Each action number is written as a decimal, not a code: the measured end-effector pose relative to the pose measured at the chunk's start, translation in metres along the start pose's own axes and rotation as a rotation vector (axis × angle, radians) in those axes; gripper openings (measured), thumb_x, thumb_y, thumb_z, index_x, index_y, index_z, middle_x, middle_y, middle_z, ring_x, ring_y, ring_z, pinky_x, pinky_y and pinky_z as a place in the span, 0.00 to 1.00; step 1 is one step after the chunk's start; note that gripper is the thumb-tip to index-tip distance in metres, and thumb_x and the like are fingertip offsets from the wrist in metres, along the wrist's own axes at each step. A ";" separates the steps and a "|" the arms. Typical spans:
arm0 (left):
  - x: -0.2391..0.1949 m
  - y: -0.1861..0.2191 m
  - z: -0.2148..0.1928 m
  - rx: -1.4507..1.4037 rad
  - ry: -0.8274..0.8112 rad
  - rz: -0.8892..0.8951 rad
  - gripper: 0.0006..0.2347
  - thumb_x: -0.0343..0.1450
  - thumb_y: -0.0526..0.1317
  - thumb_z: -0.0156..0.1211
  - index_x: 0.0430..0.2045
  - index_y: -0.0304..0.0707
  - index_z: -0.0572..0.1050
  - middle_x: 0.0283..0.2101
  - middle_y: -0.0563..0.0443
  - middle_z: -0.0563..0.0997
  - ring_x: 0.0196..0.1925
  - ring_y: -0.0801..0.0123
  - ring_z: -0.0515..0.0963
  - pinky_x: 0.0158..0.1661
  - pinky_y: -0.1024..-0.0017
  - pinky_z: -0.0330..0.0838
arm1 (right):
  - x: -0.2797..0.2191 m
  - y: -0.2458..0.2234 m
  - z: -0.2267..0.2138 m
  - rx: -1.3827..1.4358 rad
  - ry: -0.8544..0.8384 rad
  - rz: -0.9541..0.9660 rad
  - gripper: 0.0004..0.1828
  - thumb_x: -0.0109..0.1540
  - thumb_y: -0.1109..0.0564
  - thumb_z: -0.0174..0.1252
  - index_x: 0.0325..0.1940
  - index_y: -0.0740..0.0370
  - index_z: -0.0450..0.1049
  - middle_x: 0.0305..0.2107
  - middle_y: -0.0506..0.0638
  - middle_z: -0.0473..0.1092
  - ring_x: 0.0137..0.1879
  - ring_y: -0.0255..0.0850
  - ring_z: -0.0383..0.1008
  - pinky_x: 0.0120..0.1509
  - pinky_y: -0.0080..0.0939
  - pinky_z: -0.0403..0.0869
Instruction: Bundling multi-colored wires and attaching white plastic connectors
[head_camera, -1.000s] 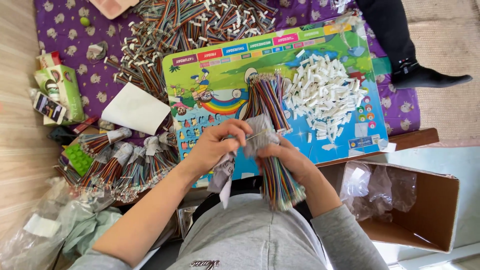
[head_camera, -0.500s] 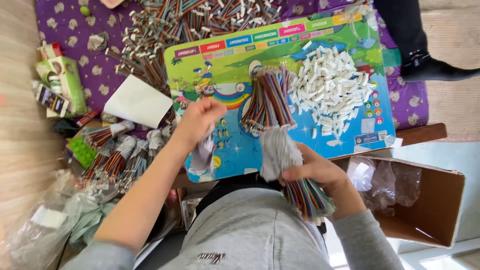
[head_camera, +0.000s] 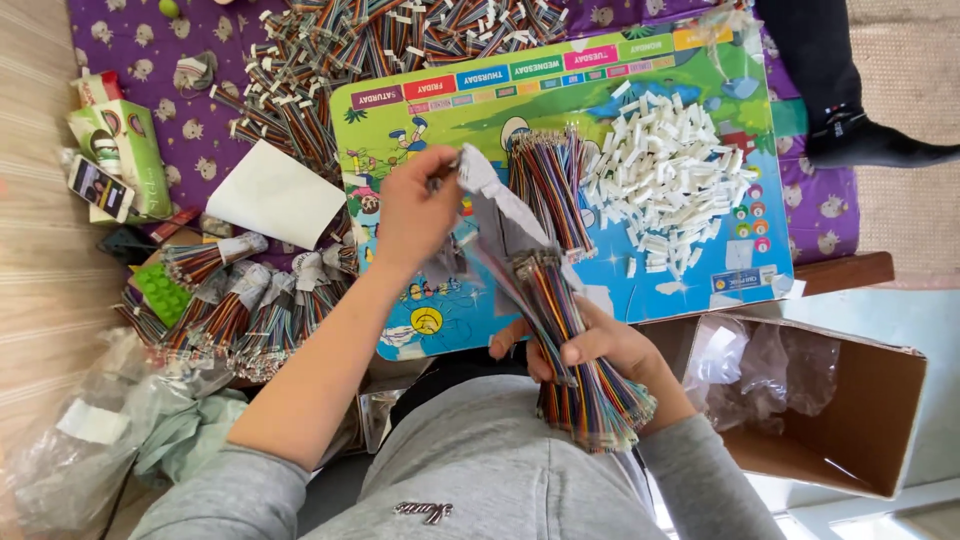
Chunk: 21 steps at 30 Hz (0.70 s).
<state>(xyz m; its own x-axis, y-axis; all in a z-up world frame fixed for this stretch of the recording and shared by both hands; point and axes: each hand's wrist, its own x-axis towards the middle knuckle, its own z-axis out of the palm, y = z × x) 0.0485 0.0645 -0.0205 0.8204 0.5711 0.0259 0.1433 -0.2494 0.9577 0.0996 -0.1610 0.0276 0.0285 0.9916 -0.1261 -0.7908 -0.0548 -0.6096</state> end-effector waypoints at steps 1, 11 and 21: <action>-0.001 -0.004 0.000 0.000 0.003 -0.003 0.04 0.68 0.34 0.59 0.31 0.46 0.80 0.29 0.56 0.81 0.36 0.73 0.78 0.43 0.72 0.70 | 0.004 -0.001 -0.003 0.000 -0.001 0.004 0.38 0.50 0.47 0.72 0.53 0.76 0.69 0.24 0.62 0.73 0.30 0.47 0.75 0.44 0.52 0.76; -0.031 -0.073 -0.075 -0.127 0.434 -0.490 0.04 0.64 0.41 0.62 0.21 0.47 0.75 0.23 0.60 0.71 0.28 0.76 0.69 0.33 0.78 0.62 | 0.007 0.036 -0.041 0.087 0.041 -0.022 0.44 0.50 0.58 0.67 0.66 0.69 0.55 0.39 0.70 0.73 0.29 0.50 0.75 0.39 0.56 0.76; -0.033 0.057 -0.078 0.080 -0.242 0.027 0.21 0.61 0.28 0.50 0.51 0.34 0.71 0.38 0.38 0.78 0.25 0.65 0.75 0.32 0.67 0.68 | 0.016 0.050 -0.031 0.238 0.167 -0.001 0.41 0.48 0.55 0.65 0.62 0.71 0.59 0.34 0.71 0.71 0.33 0.60 0.76 0.39 0.62 0.76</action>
<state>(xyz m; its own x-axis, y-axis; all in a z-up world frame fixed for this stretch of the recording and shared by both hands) -0.0141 0.0924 0.0554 0.9317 0.3623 -0.0269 0.1547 -0.3287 0.9317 0.0798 -0.1516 -0.0295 0.1141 0.9575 -0.2650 -0.9116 -0.0052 -0.4111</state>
